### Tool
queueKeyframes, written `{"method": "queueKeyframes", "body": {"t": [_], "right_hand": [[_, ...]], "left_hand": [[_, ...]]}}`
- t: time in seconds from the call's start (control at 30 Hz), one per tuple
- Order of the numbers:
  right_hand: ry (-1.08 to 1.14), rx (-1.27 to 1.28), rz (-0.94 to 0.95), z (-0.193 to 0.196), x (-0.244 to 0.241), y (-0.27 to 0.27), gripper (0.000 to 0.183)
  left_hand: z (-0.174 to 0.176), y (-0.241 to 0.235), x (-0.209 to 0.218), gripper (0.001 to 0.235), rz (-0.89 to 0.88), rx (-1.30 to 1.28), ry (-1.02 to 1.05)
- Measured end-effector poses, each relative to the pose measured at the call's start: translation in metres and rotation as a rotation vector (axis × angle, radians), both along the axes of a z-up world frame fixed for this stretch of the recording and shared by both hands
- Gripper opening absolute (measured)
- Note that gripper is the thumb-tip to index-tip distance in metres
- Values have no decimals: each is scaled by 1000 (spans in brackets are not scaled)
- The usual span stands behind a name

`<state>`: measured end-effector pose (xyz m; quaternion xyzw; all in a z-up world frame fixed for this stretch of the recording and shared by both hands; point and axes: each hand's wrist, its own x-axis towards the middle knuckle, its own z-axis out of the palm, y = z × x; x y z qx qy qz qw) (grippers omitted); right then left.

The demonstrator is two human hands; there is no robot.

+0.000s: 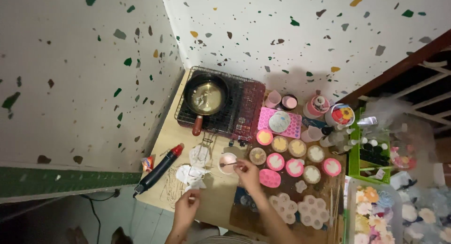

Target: The person melts white wax chunks in a small pan on a portable electric stove, stirring occasionally. They then handle small white wax pieces and place them into a pink silicone mold on the table. The person continues to stir the melting wax and prepare additional wax pieces for molding.

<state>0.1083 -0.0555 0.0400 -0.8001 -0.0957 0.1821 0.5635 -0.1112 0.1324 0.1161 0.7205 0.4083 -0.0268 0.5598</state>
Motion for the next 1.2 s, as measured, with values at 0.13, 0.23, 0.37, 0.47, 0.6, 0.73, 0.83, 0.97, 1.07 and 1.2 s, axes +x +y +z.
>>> {"method": "queueKeyframes", "body": {"t": [0.13,0.23,0.37,0.47,0.6,0.73,0.83,0.97,1.07,1.2], "right_hand": [[-196,-138,27,28,-17,21,19],[-215,-151,1,91,-16,23,20],[-197,-60,-167,175,14,32,21],[-414,-16,-206,241,47,73,22],[-645,-17,3,220,86,139,20],[-790,-113,240,193,109,187,15],[-781,-205,252,181,128,208,18],[-706,-276,176,169,165,219,24],[-686,-314,79,171,182,214,24],[-649,-361,55,176,182,201,22]], "left_hand": [[18,21,32,20,4,155,-207],[32,40,57,17,81,104,-306],[45,68,92,19,215,72,-244],[25,86,113,23,301,149,-369],[38,93,136,30,156,344,-376],[44,88,141,30,162,274,-323],[34,85,138,29,142,153,-248],[45,89,138,29,162,147,-173],[24,98,138,33,171,152,-212],[14,112,141,35,220,154,-257]]}}
